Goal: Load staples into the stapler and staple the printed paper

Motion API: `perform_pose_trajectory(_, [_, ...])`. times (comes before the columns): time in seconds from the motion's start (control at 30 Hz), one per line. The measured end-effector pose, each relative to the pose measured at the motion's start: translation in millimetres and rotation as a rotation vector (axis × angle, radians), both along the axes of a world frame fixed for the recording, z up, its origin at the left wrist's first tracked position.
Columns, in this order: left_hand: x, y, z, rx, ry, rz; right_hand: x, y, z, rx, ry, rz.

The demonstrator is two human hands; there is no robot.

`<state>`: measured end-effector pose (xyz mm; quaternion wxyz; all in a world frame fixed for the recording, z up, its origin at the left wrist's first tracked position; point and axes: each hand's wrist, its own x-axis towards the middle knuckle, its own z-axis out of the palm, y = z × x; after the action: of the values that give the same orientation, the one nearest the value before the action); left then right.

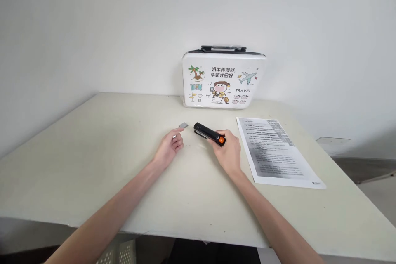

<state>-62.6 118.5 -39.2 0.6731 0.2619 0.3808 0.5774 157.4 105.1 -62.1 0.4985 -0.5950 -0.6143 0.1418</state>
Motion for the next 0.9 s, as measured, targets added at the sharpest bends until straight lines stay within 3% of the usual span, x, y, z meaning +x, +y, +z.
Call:
perform_pose_trajectory(0.27, [-11.3,11.3,-1.7,-0.100,-0.250,-0.064,-39.3,76.3,-12.0,-0.147,0.048,-0.043])
perform_pose_trajectory(0.47, [-11.2,12.6,-5.0,-0.133,-0.289,-0.094,-69.1,111.3,-13.1,-0.136,0.027,0.066])
perform_pose_trajectory(0.63, [-4.7,11.1,-4.9,-0.139,-0.289,-0.112,-66.7,89.8,5.6,0.042,0.009,0.134])
perform_pose_trajectory(0.73, [-1.4,8.8,-6.1,-0.130,-0.304,-0.169,-60.8,56.4,13.8,0.220,-0.172,0.342])
perform_pose_trajectory(0.8, [-0.2,6.6,-7.6,-0.105,-0.313,-0.246,-57.8,35.7,14.2,0.231,-0.328,0.463])
perform_pose_trajectory(0.9, [0.1,2.6,-8.7,-0.053,-0.308,-0.370,-55.7,15.1,10.1,0.189,-0.409,0.437])
